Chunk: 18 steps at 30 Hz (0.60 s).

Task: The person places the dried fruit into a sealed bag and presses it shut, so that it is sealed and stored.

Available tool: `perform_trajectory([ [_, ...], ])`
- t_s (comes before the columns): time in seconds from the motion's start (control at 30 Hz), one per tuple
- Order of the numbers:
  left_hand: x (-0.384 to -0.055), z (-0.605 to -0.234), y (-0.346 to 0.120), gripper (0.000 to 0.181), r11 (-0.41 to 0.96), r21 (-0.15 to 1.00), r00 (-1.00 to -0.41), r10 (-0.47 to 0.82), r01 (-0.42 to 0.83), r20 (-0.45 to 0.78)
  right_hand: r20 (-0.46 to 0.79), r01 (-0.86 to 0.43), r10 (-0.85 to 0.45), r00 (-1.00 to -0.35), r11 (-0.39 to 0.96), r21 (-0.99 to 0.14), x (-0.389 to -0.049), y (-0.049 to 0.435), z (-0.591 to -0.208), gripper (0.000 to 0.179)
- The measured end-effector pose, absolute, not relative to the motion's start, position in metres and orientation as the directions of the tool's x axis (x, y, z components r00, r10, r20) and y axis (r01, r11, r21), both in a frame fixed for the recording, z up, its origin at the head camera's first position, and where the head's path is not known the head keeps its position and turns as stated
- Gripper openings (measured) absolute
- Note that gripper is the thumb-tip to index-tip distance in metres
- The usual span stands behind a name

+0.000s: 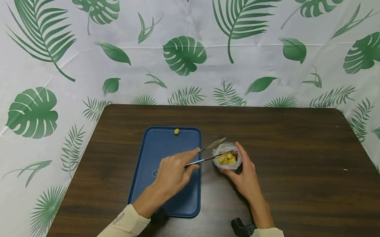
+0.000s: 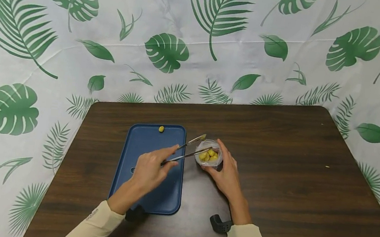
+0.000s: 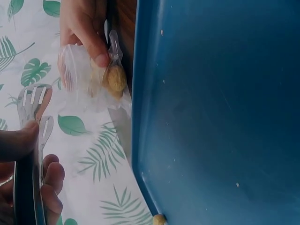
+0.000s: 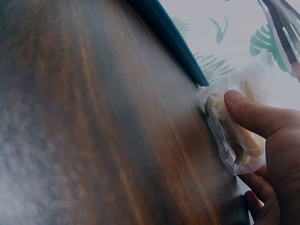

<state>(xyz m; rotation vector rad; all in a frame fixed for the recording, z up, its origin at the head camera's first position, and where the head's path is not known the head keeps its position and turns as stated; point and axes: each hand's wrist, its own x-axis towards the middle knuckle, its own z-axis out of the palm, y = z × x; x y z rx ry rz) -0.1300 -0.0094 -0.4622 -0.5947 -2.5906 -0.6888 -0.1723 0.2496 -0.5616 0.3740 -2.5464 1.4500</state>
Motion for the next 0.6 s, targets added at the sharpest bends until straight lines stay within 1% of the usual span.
perform_trajectory([
  [0.23,-0.133,-0.462,-0.015,0.051,0.807,0.382,-0.839,0.237,0.451,0.489,0.28,-0.301,-0.118,-0.953,0.497,-0.814,-0.174,0.25,-0.561,0.1],
  [0.43,-0.134,-0.46,-0.019,0.052,0.822,0.403,-0.861,0.189,0.402,0.473,0.238,-0.257,-0.105,-0.966,0.517,-0.816,-0.172,0.249,-0.56,0.102],
  [0.6,-0.137,-0.462,-0.024,0.052,0.845,0.391,-0.869,0.159,0.365,0.468,0.212,-0.232,-0.098,-0.972,0.525,-0.819,-0.17,0.249,-0.56,0.101],
])
